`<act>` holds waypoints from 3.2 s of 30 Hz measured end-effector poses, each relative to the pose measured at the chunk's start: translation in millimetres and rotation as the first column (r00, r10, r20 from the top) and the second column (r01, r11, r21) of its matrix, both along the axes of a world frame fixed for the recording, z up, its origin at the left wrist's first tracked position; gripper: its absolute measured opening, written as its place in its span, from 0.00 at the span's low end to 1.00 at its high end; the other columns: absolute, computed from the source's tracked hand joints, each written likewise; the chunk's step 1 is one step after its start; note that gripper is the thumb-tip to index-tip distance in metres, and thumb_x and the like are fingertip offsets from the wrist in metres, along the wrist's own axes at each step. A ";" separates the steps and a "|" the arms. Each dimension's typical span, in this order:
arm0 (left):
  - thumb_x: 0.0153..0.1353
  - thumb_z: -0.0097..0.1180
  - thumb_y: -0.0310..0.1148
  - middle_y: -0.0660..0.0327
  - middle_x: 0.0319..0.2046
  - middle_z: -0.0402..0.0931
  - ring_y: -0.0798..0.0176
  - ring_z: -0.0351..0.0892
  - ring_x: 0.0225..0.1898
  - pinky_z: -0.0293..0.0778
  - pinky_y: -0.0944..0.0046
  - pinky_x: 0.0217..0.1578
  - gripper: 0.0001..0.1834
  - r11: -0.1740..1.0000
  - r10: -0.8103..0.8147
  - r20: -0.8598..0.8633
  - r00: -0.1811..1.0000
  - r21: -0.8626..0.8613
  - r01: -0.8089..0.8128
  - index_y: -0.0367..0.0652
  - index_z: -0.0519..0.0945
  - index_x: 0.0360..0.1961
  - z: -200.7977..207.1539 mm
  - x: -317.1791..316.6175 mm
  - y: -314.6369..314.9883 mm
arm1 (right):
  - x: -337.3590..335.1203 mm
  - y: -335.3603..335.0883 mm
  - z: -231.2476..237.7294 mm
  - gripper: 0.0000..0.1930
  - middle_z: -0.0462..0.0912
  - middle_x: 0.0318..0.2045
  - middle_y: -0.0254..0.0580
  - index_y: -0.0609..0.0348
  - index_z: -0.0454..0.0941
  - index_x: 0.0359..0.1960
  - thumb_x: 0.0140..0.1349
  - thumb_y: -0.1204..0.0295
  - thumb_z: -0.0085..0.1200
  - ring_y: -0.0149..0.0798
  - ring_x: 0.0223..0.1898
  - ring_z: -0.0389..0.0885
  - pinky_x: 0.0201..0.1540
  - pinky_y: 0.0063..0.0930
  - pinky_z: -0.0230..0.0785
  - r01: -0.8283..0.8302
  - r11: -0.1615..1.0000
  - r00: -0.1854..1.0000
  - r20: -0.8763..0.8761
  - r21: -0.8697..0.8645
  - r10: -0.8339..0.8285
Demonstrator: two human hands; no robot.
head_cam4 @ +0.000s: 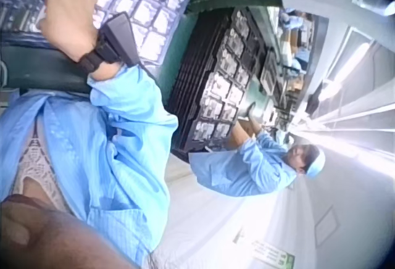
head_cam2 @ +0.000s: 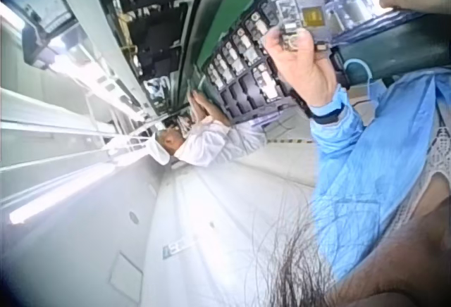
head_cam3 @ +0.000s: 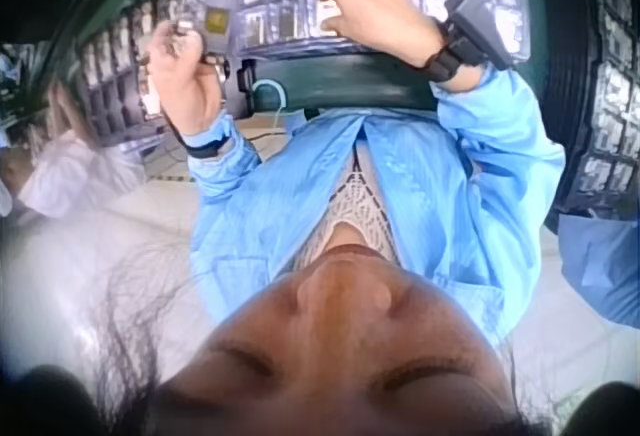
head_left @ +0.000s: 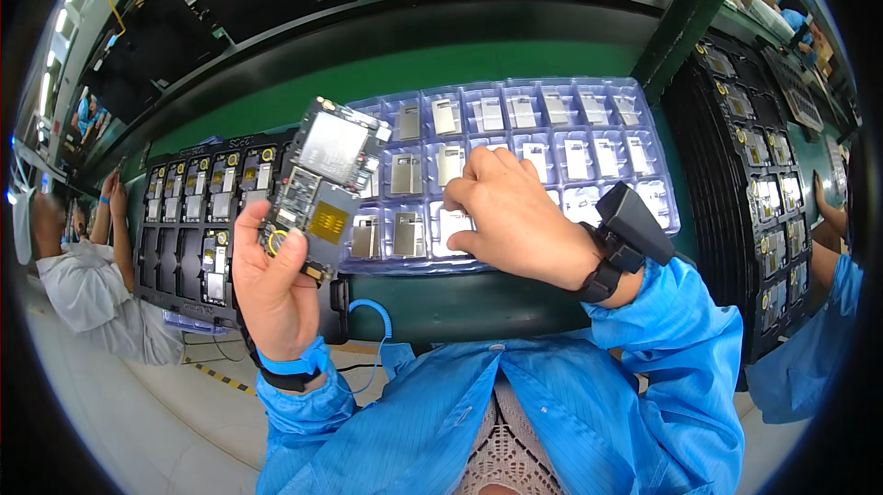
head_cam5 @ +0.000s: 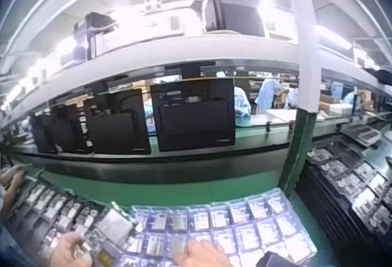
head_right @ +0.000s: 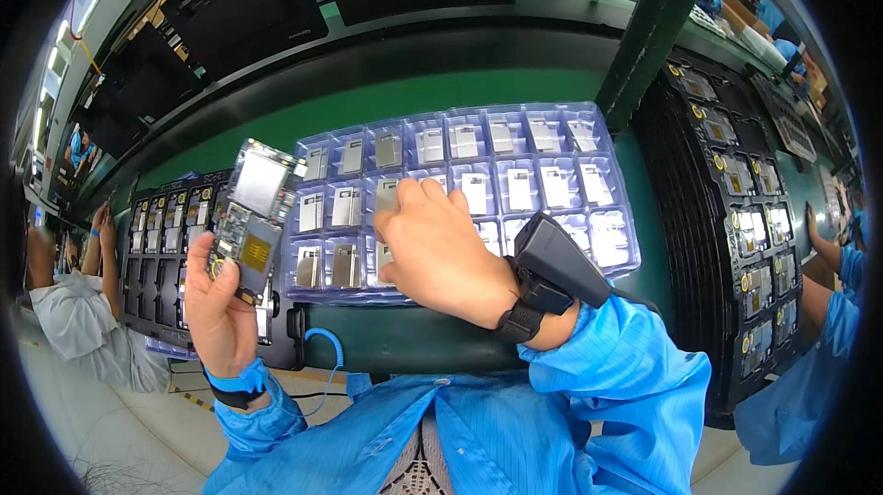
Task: The recorder is assembling or inspecting circuit boards on an assembly line.
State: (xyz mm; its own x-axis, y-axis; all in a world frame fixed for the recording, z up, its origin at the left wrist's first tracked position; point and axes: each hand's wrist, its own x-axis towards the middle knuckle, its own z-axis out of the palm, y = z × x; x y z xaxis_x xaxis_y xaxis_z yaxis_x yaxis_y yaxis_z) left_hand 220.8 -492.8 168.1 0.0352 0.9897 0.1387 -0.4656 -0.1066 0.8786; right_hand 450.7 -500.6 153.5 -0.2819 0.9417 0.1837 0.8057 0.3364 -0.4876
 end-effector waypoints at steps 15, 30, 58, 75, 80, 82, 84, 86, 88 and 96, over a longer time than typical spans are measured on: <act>0.62 0.38 0.26 0.49 0.51 0.63 0.53 0.68 0.51 0.67 0.49 0.50 0.19 0.965 -0.124 0.266 0.956 -0.190 0.179 0.38 0.56 0.54 -8.3 21.9 2.2 | -10.6 -12.2 -4.6 0.15 0.68 0.37 0.42 0.57 0.72 0.33 0.41 0.73 0.60 0.44 0.44 0.63 0.44 0.37 0.51 0.029 0.992 1.000 -0.010 0.119 -0.028; 0.57 0.44 0.21 0.55 0.42 0.72 0.67 0.71 0.44 0.66 0.67 0.46 0.17 0.943 -0.280 0.022 0.960 -0.181 0.279 0.31 0.64 0.49 -15.1 59.1 -5.8 | 38.9 -32.5 44.6 0.10 0.75 0.34 0.38 0.63 0.67 0.38 0.55 0.78 0.51 0.23 0.31 0.73 0.32 0.15 0.66 -0.172 0.940 0.231 -0.939 -0.296 -0.253; 0.61 0.41 0.24 0.67 0.33 0.71 0.81 0.62 0.29 0.59 0.80 0.29 0.16 0.912 -0.390 -0.186 0.902 -0.216 0.350 0.36 0.64 0.52 -18.4 84.9 -21.0 | 23.2 -31.0 9.7 0.06 0.76 0.24 0.34 0.66 0.73 0.33 0.53 0.79 0.53 0.20 0.22 0.71 0.21 0.12 0.65 0.036 0.934 0.436 -0.836 -0.355 -0.334; 0.61 0.41 0.23 0.64 0.38 0.72 0.79 0.65 0.33 0.62 0.79 0.33 0.18 0.887 -0.428 -0.084 0.900 -0.231 0.401 0.37 0.62 0.53 -19.5 87.2 -23.4 | 16.3 -32.9 8.4 0.06 0.77 0.24 0.35 0.67 0.73 0.32 0.54 0.78 0.54 0.21 0.23 0.72 0.22 0.13 0.67 0.115 0.918 0.386 -0.834 -0.380 -0.393; 0.61 0.41 0.23 0.65 0.36 0.71 0.80 0.64 0.32 0.61 0.80 0.31 0.18 0.884 -0.428 -0.092 0.899 -0.249 0.396 0.37 0.62 0.53 -19.8 87.2 -23.0 | 16.0 -32.1 6.9 0.06 0.77 0.24 0.35 0.66 0.73 0.32 0.54 0.78 0.54 0.21 0.23 0.72 0.22 0.12 0.67 0.119 0.918 0.391 -0.832 -0.379 -0.394; 0.61 0.41 0.23 0.65 0.36 0.71 0.80 0.63 0.31 0.60 0.80 0.31 0.18 0.885 -0.423 -0.079 0.903 -0.252 0.392 0.37 0.62 0.53 -18.7 88.2 -22.9 | 15.8 -31.4 7.2 0.06 0.77 0.24 0.35 0.66 0.74 0.32 0.54 0.78 0.54 0.21 0.23 0.73 0.22 0.13 0.67 0.121 0.915 0.393 -0.828 -0.385 -0.400; 0.61 0.41 0.23 0.66 0.36 0.71 0.81 0.63 0.30 0.60 0.80 0.30 0.18 0.890 -0.411 -0.082 0.908 -0.254 0.380 0.37 0.62 0.53 -18.0 89.3 -22.6 | 15.3 -31.3 6.8 0.06 0.77 0.24 0.35 0.66 0.74 0.32 0.53 0.78 0.54 0.21 0.23 0.73 0.22 0.13 0.67 0.123 0.912 0.394 -0.825 -0.390 -0.406; 0.61 0.41 0.23 0.66 0.35 0.71 0.81 0.63 0.30 0.60 0.80 0.30 0.18 0.888 -0.419 -0.092 0.903 -0.249 0.387 0.37 0.62 0.53 -19.3 87.6 -22.0 | 13.6 -31.7 4.8 0.06 0.77 0.24 0.34 0.66 0.74 0.32 0.53 0.78 0.54 0.21 0.24 0.73 0.23 0.12 0.68 0.154 0.924 0.412 -0.827 -0.350 -0.382; 0.61 0.41 0.23 0.66 0.35 0.71 0.81 0.63 0.30 0.60 0.79 0.30 0.18 0.886 -0.428 -0.103 0.898 -0.243 0.394 0.37 0.63 0.53 -19.3 86.2 -22.2 | 12.1 -32.6 3.9 0.05 0.77 0.23 0.35 0.66 0.74 0.31 0.53 0.78 0.55 0.21 0.23 0.73 0.23 0.12 0.68 0.168 0.932 0.429 -0.827 -0.322 -0.363; 0.58 0.49 0.24 0.65 0.32 0.71 0.80 0.65 0.29 0.62 0.79 0.27 0.16 0.934 -0.327 -0.168 0.930 -0.207 0.291 0.34 0.66 0.48 -17.4 92.1 -22.9 | 6.8 -35.2 -1.1 0.05 0.75 0.22 0.36 0.65 0.75 0.29 0.50 0.79 0.56 0.23 0.21 0.73 0.22 0.13 0.67 0.288 0.939 0.516 -0.796 -0.188 -0.317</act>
